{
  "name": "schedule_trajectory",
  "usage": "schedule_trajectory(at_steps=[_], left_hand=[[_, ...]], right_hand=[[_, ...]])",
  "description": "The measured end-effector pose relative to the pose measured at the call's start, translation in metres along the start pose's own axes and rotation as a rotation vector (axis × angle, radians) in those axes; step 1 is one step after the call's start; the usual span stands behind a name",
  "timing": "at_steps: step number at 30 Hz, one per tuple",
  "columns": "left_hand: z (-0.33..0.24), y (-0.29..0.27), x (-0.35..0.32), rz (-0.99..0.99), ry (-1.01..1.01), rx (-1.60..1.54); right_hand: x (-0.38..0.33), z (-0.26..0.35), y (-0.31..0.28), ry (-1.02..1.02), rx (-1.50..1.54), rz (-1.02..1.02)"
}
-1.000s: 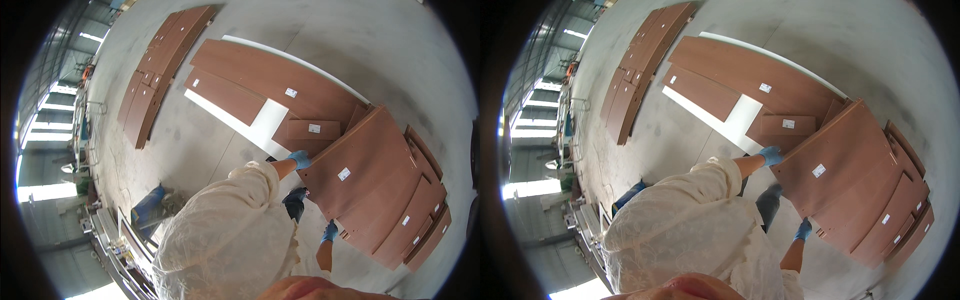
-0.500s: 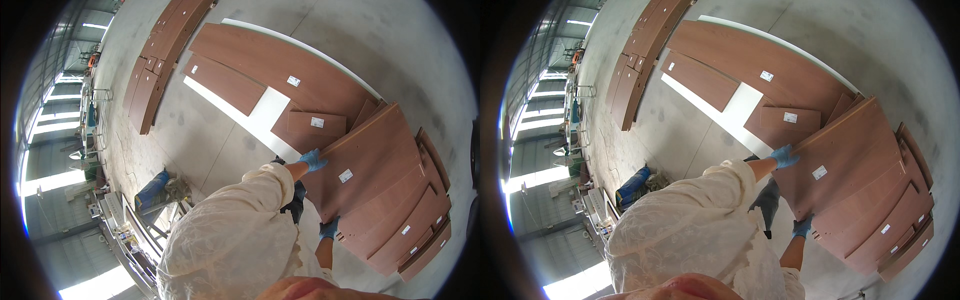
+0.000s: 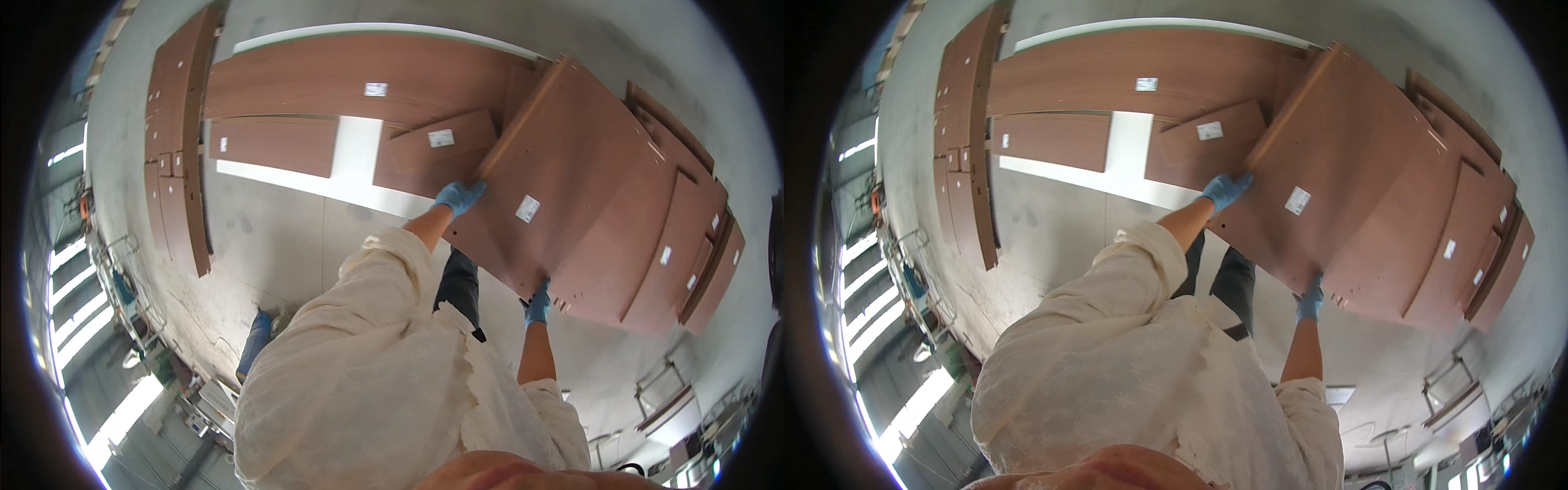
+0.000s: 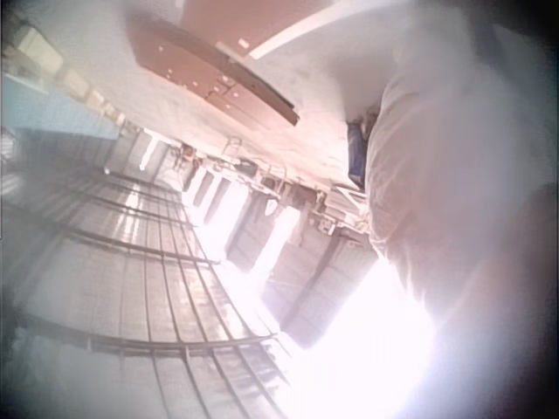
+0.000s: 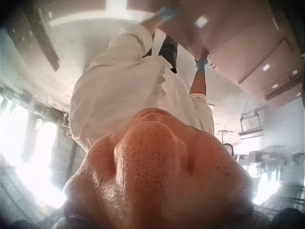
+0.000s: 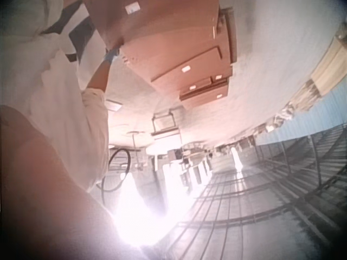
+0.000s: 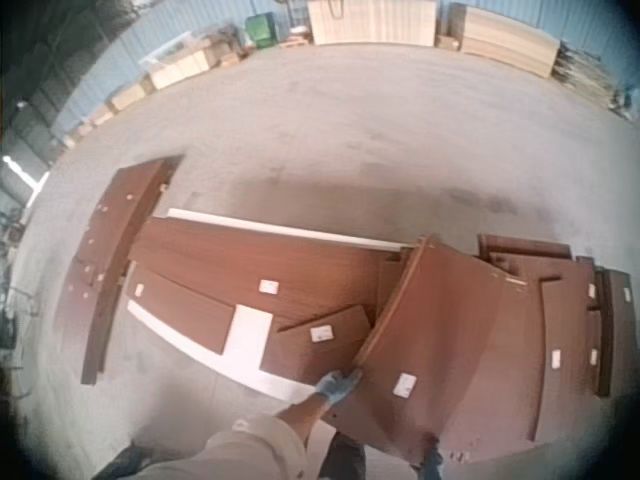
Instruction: The person picks up brown wooden panels from a table and stacks them on the floor. They handle the panels one at a time, occasionally wiping them with a cloth before stacking.
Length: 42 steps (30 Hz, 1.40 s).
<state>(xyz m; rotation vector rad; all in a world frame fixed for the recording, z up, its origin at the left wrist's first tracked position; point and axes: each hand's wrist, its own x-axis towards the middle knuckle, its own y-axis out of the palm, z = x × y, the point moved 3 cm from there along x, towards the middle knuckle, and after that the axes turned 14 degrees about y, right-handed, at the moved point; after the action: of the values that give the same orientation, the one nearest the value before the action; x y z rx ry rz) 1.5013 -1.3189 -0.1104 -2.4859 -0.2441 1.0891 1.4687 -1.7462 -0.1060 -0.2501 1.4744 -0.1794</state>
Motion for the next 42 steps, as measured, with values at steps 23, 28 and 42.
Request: schedule_trajectory(at_steps=[23,28,42], left_hand=[[0.001,0.026,-0.01,0.018,0.101,-0.081],[0.011,0.028,0.001,0.01,0.074,-0.002],[0.036,0.033,0.019,0.127,-0.154,-0.192]], right_hand=[[0.015,0.014,-0.031,-0.157,-0.194,-0.212],[0.007,0.02,-0.029,-0.094,-0.32,-0.246],[-0.008,0.032,-0.031,-0.156,-0.417,-0.217]])
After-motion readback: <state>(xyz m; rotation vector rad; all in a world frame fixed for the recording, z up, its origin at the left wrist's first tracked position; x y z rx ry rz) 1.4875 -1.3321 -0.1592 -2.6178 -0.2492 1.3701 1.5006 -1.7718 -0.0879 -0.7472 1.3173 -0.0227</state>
